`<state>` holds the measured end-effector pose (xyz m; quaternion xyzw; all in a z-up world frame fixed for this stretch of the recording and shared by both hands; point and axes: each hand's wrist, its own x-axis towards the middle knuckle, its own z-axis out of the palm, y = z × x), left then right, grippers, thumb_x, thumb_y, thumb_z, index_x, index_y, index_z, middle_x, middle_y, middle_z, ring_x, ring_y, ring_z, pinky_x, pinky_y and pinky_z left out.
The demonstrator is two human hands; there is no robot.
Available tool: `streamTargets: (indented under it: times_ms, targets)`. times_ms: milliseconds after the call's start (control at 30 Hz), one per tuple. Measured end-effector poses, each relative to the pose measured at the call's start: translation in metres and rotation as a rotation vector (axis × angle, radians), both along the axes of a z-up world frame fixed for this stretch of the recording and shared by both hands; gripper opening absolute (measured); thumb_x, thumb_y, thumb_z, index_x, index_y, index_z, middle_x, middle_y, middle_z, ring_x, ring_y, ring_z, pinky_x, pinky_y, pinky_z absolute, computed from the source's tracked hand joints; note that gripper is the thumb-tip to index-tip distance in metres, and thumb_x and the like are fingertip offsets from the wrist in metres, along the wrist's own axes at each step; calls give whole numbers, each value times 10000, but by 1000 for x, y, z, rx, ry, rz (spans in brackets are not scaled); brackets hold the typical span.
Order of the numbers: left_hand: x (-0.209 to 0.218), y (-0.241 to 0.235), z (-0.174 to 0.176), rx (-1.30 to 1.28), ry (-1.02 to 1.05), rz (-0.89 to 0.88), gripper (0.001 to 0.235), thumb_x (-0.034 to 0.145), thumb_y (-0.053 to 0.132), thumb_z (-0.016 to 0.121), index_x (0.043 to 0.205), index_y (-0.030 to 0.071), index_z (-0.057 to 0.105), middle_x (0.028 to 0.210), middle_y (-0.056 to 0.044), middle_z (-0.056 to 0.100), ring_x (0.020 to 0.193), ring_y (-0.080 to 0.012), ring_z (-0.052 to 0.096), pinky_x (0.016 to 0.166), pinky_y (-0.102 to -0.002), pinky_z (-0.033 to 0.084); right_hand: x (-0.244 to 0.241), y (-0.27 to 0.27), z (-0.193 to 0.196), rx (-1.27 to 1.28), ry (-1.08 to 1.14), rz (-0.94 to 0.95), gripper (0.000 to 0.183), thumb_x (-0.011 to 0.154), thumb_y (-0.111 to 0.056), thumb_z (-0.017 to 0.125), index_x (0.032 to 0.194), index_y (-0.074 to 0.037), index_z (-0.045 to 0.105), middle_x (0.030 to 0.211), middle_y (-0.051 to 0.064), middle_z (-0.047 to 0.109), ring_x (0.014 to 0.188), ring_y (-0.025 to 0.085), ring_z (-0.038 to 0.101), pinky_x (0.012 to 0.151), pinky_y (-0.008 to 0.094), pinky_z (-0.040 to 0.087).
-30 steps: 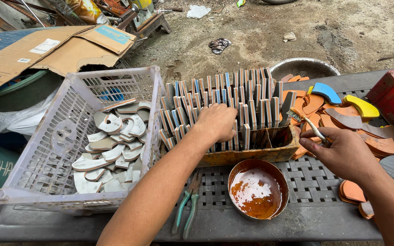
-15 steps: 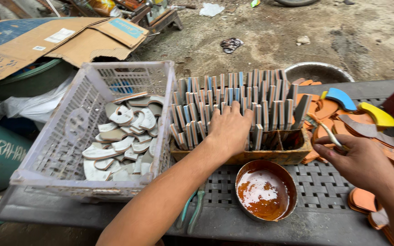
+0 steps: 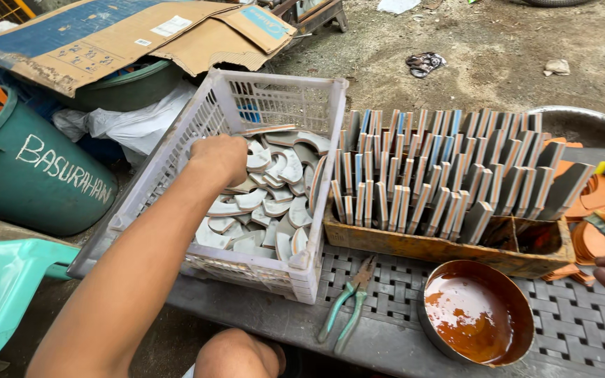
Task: The person repeatedly picks up curved wooden pieces from a white crate, applies a brownish liquid to their edges using a brush, and places them upright in a cardboard box to dry. The process is repeated for multiple pieces throughout the clip.
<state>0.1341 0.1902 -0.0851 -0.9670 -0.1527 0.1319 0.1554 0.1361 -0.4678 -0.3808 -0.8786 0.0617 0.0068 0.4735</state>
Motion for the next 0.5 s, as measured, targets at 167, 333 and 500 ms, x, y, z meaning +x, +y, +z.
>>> streamTargets:
  times_ms: [167, 333, 500]
  targets:
    - [52, 60, -66, -2, 92, -71, 528, 855, 65, 672, 1369, 173, 622, 1331, -163, 673, 1208, -336, 674, 963, -482, 574, 11, -8, -37, -146, -16, -37, 363, 1087, -241, 624, 1270, 67, 685, 933, 302, 762, 871, 366, 761, 827, 468, 634]
    - [71, 87, -102, 89, 82, -225, 432, 965, 139, 595, 1388, 225, 576, 1389, -187, 579, 1198, -366, 660, 929, -507, 573, 2, -13, -35, -196, -42, 2, 408, 1007, -298, 680, 1159, 77, 719, 929, 277, 757, 924, 349, 761, 887, 467, 615]
    - [71, 84, -68, 76, 158, -332, 490, 876, 294, 739, 1352, 269, 625, 1461, -61, 575, 1352, -334, 572, 1077, -512, 514, -53, -1, 46, -274, 119, -5, 416, 936, -359, 705, 1140, 4, 699, 940, 216, 755, 930, 319, 769, 904, 452, 602]
